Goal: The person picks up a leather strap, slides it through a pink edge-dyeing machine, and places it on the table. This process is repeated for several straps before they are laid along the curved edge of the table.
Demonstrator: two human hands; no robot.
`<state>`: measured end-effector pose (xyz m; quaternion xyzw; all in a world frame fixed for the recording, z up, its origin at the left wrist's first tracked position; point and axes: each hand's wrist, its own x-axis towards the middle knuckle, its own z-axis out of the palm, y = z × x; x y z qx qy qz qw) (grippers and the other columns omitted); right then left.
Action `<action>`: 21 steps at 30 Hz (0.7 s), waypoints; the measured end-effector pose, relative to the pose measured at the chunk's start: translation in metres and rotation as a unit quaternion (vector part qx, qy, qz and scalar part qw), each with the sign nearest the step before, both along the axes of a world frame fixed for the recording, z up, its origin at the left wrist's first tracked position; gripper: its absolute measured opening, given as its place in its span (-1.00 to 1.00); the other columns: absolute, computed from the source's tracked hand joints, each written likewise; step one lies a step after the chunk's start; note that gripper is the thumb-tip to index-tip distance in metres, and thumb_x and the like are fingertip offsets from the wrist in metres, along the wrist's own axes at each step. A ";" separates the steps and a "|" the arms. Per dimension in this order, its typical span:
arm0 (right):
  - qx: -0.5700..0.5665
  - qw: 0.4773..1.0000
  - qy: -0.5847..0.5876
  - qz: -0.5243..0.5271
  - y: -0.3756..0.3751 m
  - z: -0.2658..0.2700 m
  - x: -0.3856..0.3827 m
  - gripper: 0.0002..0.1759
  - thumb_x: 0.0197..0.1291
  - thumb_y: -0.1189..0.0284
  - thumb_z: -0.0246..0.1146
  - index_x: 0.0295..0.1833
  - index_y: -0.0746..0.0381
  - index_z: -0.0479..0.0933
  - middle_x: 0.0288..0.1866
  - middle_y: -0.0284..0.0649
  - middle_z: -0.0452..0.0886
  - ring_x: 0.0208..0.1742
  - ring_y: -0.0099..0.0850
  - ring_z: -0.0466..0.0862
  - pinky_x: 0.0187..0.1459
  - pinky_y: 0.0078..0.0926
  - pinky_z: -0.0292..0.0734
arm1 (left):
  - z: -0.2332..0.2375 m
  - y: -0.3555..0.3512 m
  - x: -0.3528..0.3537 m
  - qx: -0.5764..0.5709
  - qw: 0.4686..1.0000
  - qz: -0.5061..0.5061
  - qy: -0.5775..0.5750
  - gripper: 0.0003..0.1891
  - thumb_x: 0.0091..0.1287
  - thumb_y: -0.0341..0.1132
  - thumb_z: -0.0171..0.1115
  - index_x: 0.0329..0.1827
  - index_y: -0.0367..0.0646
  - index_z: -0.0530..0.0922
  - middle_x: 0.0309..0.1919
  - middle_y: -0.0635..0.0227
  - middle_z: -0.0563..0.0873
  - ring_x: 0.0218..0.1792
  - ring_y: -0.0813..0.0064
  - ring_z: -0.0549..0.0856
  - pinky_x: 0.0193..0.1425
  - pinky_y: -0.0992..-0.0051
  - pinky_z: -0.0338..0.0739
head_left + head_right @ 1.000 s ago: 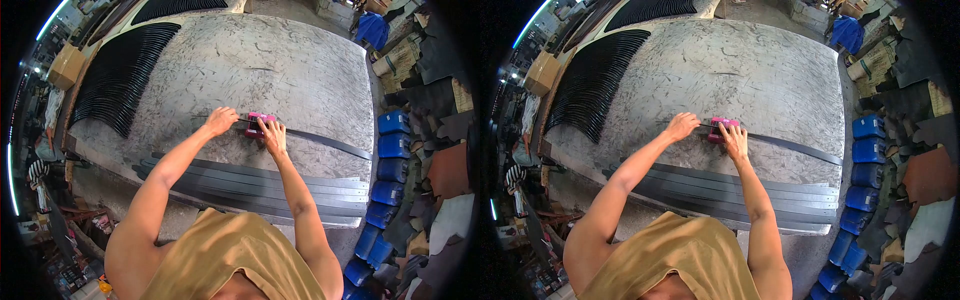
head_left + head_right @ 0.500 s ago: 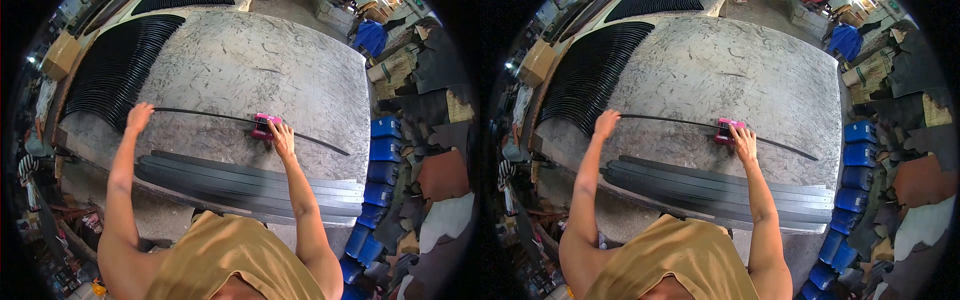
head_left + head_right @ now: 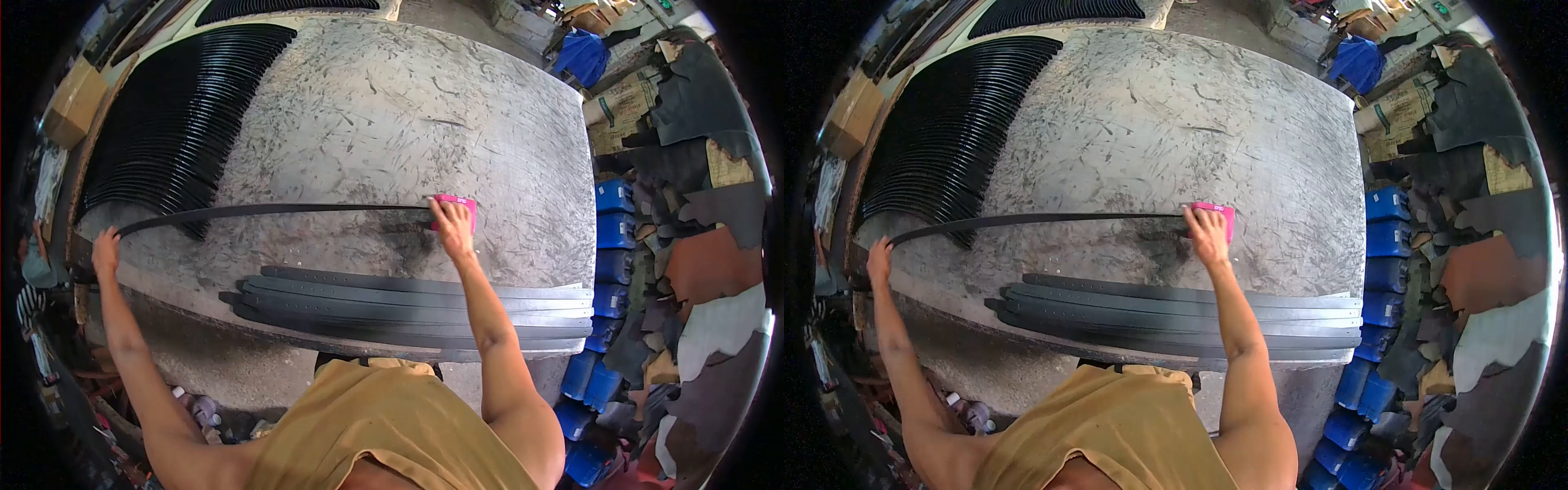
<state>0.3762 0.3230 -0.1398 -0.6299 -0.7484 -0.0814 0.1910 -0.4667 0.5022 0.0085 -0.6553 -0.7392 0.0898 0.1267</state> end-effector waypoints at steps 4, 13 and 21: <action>-0.033 0.998 0.018 0.043 0.024 -0.015 -0.062 -0.33 0.13 0.58 0.12 0.42 0.03 0.39 0.05 -0.23 0.51 0.15 -0.23 0.47 0.35 -0.09 0.25 | 0.078 -0.018 -0.072 -0.021 0.997 0.070 0.038 -0.67 0.47 -0.19 0.11 0.25 0.02 0.52 0.10 0.10 0.61 0.16 -0.03 0.57 0.13 0.06 0.51; -0.018 0.999 -0.023 -0.012 -0.029 0.153 0.126 -0.64 0.33 0.53 0.05 0.12 0.09 0.66 -0.09 -0.19 0.63 0.03 -0.17 0.54 0.12 -0.21 0.41 | 0.097 -0.072 0.118 -0.016 0.993 -0.113 -0.022 -0.53 0.34 0.08 0.21 -0.37 -0.24 0.54 -0.31 0.04 0.63 -0.19 -0.11 0.61 -0.19 0.05 0.42; 0.100 0.877 -0.436 -0.176 -0.201 0.522 0.330 -0.69 0.32 0.46 0.07 0.07 0.21 0.65 -0.02 -0.16 0.67 0.02 -0.25 0.63 0.15 -0.26 0.46 | -0.027 -0.066 0.550 -0.208 0.835 -0.418 -0.290 -0.71 0.47 -0.12 0.11 0.08 -0.08 0.58 -0.03 0.17 0.66 0.05 0.07 0.63 0.07 0.21 0.52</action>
